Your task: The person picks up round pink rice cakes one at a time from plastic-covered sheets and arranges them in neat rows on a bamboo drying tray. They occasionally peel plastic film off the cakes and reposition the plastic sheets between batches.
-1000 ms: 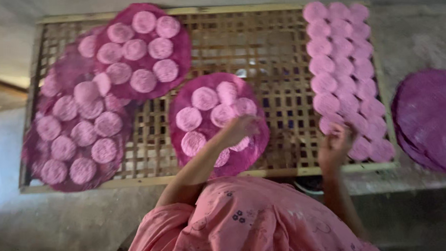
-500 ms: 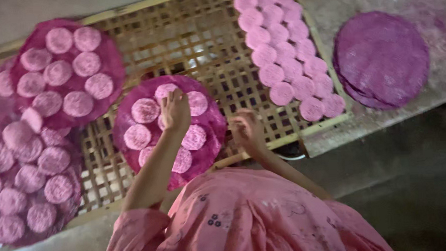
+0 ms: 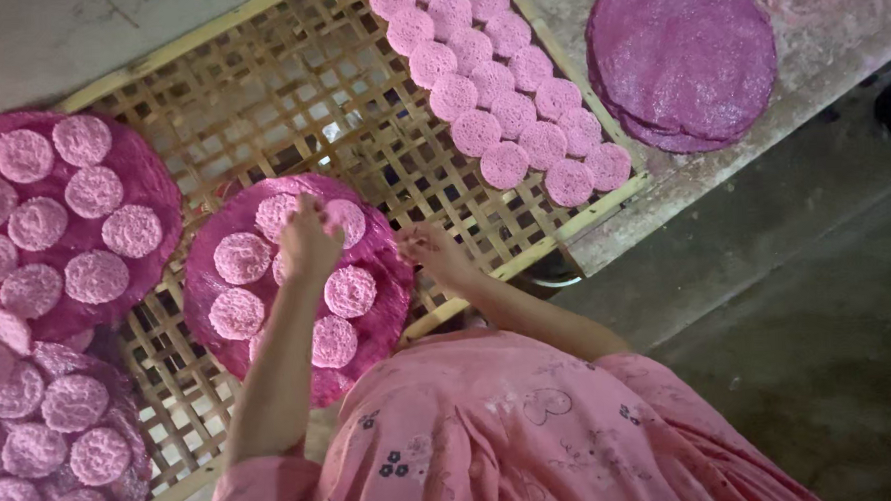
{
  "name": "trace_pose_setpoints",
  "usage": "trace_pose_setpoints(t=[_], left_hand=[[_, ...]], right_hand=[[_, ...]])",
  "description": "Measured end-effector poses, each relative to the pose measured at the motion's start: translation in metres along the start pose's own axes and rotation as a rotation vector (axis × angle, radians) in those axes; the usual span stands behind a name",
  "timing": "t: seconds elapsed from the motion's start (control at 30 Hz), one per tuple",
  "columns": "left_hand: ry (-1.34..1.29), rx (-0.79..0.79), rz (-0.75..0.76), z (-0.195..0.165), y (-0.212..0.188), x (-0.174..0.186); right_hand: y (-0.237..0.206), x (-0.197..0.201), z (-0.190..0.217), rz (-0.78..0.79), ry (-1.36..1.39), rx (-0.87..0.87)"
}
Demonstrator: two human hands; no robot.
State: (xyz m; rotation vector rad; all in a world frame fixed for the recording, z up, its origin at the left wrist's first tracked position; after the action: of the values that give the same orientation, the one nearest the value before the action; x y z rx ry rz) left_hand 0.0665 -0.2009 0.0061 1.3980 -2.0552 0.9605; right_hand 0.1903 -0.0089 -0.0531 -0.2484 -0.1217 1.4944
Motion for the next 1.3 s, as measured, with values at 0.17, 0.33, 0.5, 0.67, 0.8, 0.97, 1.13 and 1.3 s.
trace_pose_setpoints(t=[0.17,0.33,0.5,0.67,0.8,0.97,1.13,1.3], left_hand=[[-0.263,-0.287,0.231,-0.063,-0.047,-0.039],[-0.242,-0.144,0.044,-0.030,-0.051,-0.027],[0.503,-0.185,-0.512,0.043,-0.011,0.019],[0.244,-0.057,-0.293,0.071,0.009,0.025],[0.274,0.096,-0.233,0.066,0.027,0.033],[0.091,0.149,-0.134,0.047,0.032,0.036],[-0.295,-0.286,-0.282,-0.033,-0.014,0.013],[-0.267,-0.336,0.214,-0.092,-0.075,-0.040]], right_hand=[[0.005,0.035,-0.016,0.051,0.147,-0.173],[-0.015,0.129,-0.007,-0.191,-0.552,0.226],[-0.030,0.201,0.002,-0.443,-0.542,0.122],[-0.032,0.195,0.036,-0.592,-1.040,0.348],[-0.032,0.173,0.065,-0.656,-1.218,0.314],[-0.037,0.124,0.083,-0.679,-1.300,0.353],[-0.018,0.050,0.041,-0.072,-0.062,0.079],[-0.020,0.093,0.002,-0.076,0.436,-0.060]])
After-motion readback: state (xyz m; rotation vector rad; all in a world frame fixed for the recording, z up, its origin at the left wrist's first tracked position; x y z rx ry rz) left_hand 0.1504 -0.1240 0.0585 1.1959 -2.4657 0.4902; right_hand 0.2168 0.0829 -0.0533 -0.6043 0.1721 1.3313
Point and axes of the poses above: each hand's wrist, its own y-axis towards the middle knuckle, its own x-axis out of the back of the hand, z = x × y, the point moved 3 cm from there along y, towards the middle knuckle, and after that the axes turned 3 degrees about -y, right-handed, at the moved point
